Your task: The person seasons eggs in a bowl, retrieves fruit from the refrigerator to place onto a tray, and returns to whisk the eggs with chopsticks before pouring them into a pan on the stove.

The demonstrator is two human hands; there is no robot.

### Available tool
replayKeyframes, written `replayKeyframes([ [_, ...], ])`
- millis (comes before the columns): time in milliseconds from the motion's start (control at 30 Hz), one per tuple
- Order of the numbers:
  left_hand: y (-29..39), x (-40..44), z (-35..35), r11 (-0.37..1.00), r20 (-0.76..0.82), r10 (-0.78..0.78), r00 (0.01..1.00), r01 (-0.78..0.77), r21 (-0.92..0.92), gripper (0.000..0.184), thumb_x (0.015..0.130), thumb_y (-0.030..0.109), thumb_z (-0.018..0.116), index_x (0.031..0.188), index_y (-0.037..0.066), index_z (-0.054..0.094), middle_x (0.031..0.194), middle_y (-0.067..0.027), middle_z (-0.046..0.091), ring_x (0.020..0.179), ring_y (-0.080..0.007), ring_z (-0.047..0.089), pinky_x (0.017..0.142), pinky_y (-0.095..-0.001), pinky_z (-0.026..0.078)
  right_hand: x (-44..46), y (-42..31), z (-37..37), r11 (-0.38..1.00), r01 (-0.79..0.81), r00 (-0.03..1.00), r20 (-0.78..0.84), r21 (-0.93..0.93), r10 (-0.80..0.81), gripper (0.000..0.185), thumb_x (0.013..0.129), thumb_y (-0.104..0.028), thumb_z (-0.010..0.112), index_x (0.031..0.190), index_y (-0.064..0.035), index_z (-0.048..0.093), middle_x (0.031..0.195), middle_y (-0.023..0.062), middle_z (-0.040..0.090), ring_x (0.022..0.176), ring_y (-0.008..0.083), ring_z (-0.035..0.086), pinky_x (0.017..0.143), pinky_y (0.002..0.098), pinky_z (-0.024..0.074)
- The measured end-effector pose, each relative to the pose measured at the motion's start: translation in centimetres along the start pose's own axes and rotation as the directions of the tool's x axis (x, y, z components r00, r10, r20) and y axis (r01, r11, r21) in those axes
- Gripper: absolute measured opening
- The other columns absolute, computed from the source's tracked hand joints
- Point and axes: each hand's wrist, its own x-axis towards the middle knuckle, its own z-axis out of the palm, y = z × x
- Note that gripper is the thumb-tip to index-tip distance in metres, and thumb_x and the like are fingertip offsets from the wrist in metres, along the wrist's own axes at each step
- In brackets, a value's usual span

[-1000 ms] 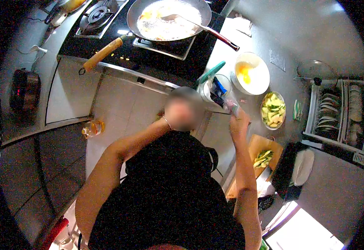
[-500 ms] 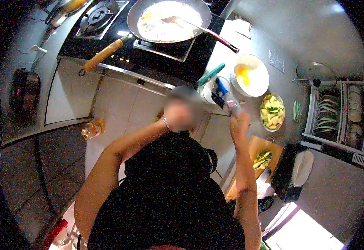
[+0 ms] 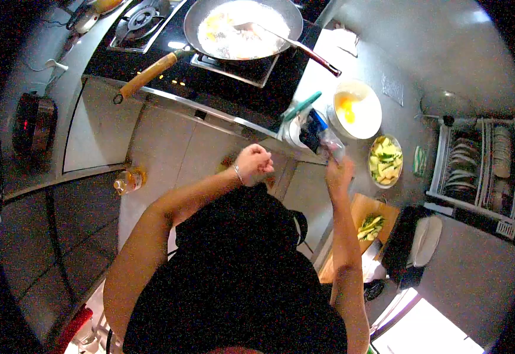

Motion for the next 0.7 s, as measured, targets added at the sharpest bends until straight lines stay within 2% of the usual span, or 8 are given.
replayKeyframes([
  [33,0.3,-0.2,0.7,1.0,0.041,-0.008,0.999,0.009,-0.021,0.014,0.086,0.014,0.056,0.089,0.004,0.047,0.081,-0.0132,0.06,0.065,-0.019,0.062,0.057,-0.0284,0.053,0.2,-0.5,-0.1,0.993,-0.089,0.996,0.007,0.071,0.088,0.02,0.086,-0.012,0.057,0.099,0.0013,0.061,0.08,0.0094,0.063,0.073,0.0153,0.058,0.068,0.0285,0.0454],
  [67,0.7,-0.4,1.3,0.997,0.125,-0.049,0.991,0.04,0.073,0.02,0.088,0.021,0.055,0.097,0.005,0.048,0.093,-0.0134,0.06,0.075,-0.0191,0.062,0.066,-0.0298,0.053,-0.3,-0.8,-0.3,0.972,-0.19,0.982,0.021,0.139,0.189,0.021,0.087,-0.011,0.056,0.103,0.0014,0.061,0.085,0.0066,0.064,0.078,0.0127,0.058,0.071,0.0259,0.0456],
  [167,0.9,0.1,5.0,0.983,0.3,-0.156,0.941,0.178,-0.049,0.028,0.089,0.03,0.054,0.107,0.009,0.049,0.105,-0.0106,0.058,0.087,-0.0186,0.06,0.077,-0.0311,0.05,-0.3,1.8,0.0,0.955,-0.269,0.954,-0.098,0.127,0.282,0.025,0.087,-0.02,0.058,0.096,0.0027,0.063,0.084,0.0084,0.064,0.078,0.015,0.058,0.069,0.0289,0.0442],
  [267,-0.4,2.2,7.2,0.943,0.316,-0.235,0.919,0.295,-0.156,0.034,0.088,0.037,0.054,0.109,0.011,0.05,0.113,-0.007,0.056,0.098,-0.0187,0.055,0.085,-0.0322,0.046,-0.7,0.4,0.0,0.851,-0.382,0.906,-0.033,0.36,0.421,0.028,0.086,-0.018,0.059,0.106,0.0021,0.059,0.096,0.0088,0.061,0.086,0.0142,0.056,0.073,0.027,0.0442],
  [367,-1.3,3.4,8.2,0.896,0.326,-0.219,0.92,0.321,-0.306,0.033,0.087,0.039,0.055,0.106,0.012,0.053,0.109,-0.0056,0.057,0.1,-0.0193,0.053,0.087,-0.0324,0.044,-1.1,0.7,-0.2,0.755,-0.416,0.885,0.036,0.507,0.463,0.034,0.086,-0.018,0.059,0.113,0.002,0.053,0.105,0.0087,0.058,0.09,0.0154,0.056,0.076,0.0264,0.0446],
  [467,-1.0,3.1,9.2,0.786,0.324,-0.299,0.897,0.424,-0.45,0.031,0.085,0.037,0.057,0.102,0.011,0.056,0.105,-0.0057,0.058,0.101,-0.0201,0.052,0.088,-0.0329,0.043,-1.4,0.4,-0.3,0.754,-0.4,0.895,0.045,0.522,0.444,0.033,0.087,-0.017,0.058,0.113,0.0021,0.051,0.104,0.0083,0.058,0.09,0.0157,0.056,0.077,0.0269,0.0453],
  [567,-1.2,3.2,9.5,0.763,0.235,-0.333,0.913,0.408,-0.502,0.029,0.084,0.034,0.061,0.098,0.009,0.057,0.1,-0.0058,0.058,0.096,-0.0202,0.053,0.085,-0.0329,0.045,-1.5,-0.1,-0.4,0.695,-0.472,0.859,0.106,0.542,0.501,0.032,0.087,-0.017,0.057,0.112,0.0024,0.052,0.103,0.0079,0.058,0.09,0.0158,0.056,0.077,0.0265,0.0454],
  [700,-2.5,4.4,9.4,0.741,0.198,-0.322,0.926,0.377,-0.555,0.026,0.083,0.031,0.062,0.094,0.008,0.056,0.095,-0.0062,0.058,0.088,-0.0206,0.054,0.08,-0.0315,0.047,-1.2,-0.6,-0.7,0.757,-0.475,0.87,0.111,0.45,0.48,0.033,0.088,-0.017,0.056,0.114,0.0033,0.051,0.104,0.0081,0.058,0.092,0.0152,0.056,0.077,0.0262,0.045],
])
